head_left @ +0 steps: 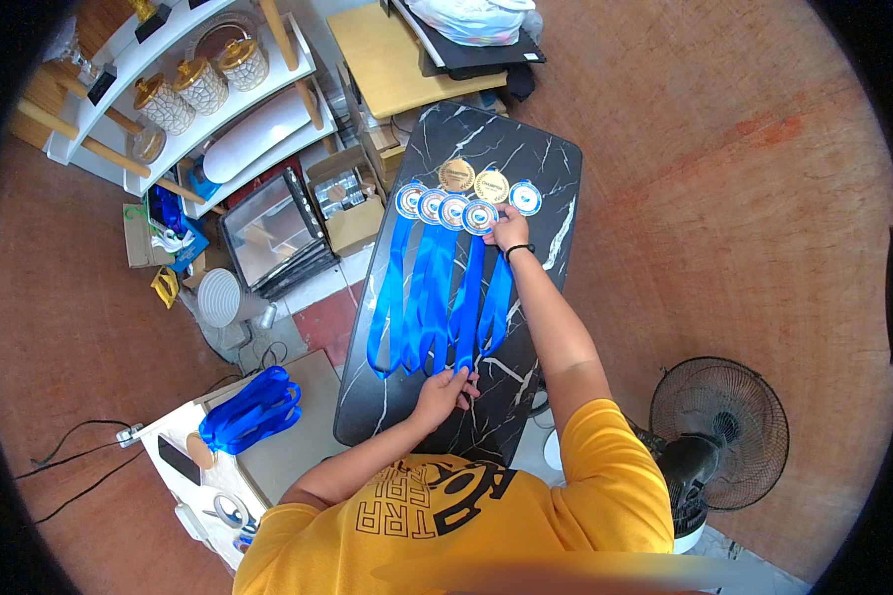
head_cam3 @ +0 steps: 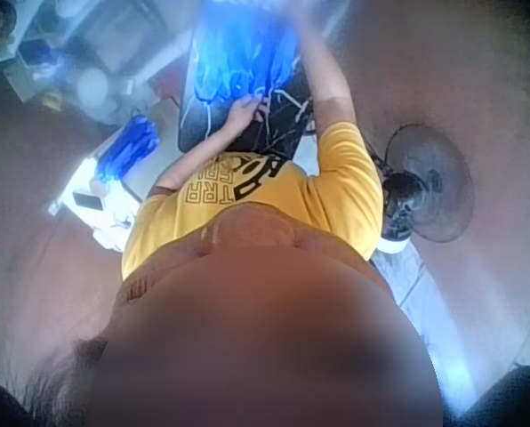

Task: The person assembles medals by attaching blue ribbons to round metal medallions. They pick up each medallion, thread the ribbon through its center, and place the completed medal on a black marble table. The process is repeated for multiple medals.

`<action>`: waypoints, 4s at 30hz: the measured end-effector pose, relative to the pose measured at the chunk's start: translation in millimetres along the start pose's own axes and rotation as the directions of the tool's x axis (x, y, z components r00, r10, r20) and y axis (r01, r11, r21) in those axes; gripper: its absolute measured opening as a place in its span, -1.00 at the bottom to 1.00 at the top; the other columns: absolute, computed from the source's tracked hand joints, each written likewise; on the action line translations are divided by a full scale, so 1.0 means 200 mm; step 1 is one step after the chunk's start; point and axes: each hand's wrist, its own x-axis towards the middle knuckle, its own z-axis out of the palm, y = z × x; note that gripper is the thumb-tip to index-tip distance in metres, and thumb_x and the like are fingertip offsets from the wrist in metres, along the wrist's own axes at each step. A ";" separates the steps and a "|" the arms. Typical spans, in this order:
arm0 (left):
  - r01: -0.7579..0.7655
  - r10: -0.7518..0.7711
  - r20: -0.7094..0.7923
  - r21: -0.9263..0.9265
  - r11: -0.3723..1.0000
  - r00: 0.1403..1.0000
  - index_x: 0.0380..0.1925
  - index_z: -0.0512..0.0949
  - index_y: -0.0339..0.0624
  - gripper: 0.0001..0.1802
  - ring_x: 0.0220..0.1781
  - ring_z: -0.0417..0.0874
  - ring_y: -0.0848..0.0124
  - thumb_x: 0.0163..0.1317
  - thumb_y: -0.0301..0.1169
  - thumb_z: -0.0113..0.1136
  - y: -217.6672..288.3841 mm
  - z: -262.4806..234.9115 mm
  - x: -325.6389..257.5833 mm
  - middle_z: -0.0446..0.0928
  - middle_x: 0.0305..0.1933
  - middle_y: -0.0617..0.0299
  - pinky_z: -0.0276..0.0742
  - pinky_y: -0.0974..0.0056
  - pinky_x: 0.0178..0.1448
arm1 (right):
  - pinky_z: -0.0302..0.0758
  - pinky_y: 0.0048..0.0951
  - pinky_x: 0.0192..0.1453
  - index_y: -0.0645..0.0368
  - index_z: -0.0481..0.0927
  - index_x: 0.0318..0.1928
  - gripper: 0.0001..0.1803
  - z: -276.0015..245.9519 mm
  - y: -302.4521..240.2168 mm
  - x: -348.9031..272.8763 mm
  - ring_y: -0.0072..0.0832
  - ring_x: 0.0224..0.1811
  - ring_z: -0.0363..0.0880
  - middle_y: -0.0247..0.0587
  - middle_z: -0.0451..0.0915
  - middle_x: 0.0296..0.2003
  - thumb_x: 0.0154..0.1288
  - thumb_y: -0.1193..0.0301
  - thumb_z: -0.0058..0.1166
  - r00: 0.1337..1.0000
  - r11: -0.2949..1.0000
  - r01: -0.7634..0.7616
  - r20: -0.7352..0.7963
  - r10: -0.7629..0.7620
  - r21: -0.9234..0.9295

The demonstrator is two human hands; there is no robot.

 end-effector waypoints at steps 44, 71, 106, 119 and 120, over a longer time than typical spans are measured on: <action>0.470 -0.476 0.025 0.123 0.874 0.879 0.12 0.50 -0.20 -0.42 -0.41 0.63 0.46 0.47 0.09 -0.07 -0.12 -0.18 0.03 0.66 -0.20 0.15 0.61 0.32 -0.31 | 0.65 -0.28 -0.39 0.17 0.63 -0.02 -0.63 0.03 0.03 -0.09 -0.24 -0.52 0.68 -0.04 0.65 -0.32 0.10 0.52 0.25 0.950 0.967 0.157 -0.236 -0.203 -0.199; 0.469 0.757 -0.653 0.657 0.590 -0.036 0.32 0.30 -0.06 -0.17 0.47 0.19 -0.06 0.00 -0.29 0.40 -0.22 -1.72 -1.50 0.24 0.45 -0.05 0.12 -0.11 0.48 | 0.44 -0.58 -0.22 0.22 0.63 0.01 -0.71 -0.49 0.43 -1.65 -0.67 -0.32 0.45 -0.29 0.55 -0.10 0.26 0.56 0.19 0.942 0.935 0.328 0.119 -0.314 -0.132; 0.422 0.691 -0.634 0.764 0.488 0.347 0.21 0.30 -0.05 -0.07 0.09 0.56 0.00 -0.26 -0.49 0.53 0.09 -1.76 -1.74 0.42 0.12 -0.04 0.56 0.06 0.14 | 0.51 -0.57 -0.28 0.19 0.64 -0.06 -0.73 -0.65 0.38 -1.96 -0.59 -0.43 0.53 -0.24 0.52 -0.12 0.20 0.58 0.24 0.891 0.884 0.450 0.006 -0.453 -0.126; 0.171 0.003 0.386 -0.416 0.893 0.922 0.26 0.36 -0.28 -0.34 -0.13 0.65 0.03 0.16 -0.23 0.13 0.09 -0.46 -1.27 0.57 0.03 -0.15 0.62 0.14 -0.11 | 0.49 -0.59 -0.32 0.16 0.61 -0.02 -0.76 -0.36 0.15 -2.19 -0.65 -0.41 0.53 -0.36 0.58 -0.26 0.39 0.34 0.15 0.792 0.976 0.147 0.573 -0.213 0.161; 0.200 0.010 0.434 -0.434 0.878 0.901 0.25 0.36 -0.29 -0.35 -0.13 0.65 0.03 0.15 -0.24 0.12 0.08 -0.36 -1.22 0.56 0.04 -0.16 0.61 0.15 -0.12 | 0.50 -0.59 -0.33 0.16 0.60 -0.02 -0.76 -0.36 0.11 -2.23 -0.65 -0.41 0.53 -0.38 0.59 -0.29 0.43 0.29 0.12 0.710 0.983 0.068 0.684 -0.168 0.170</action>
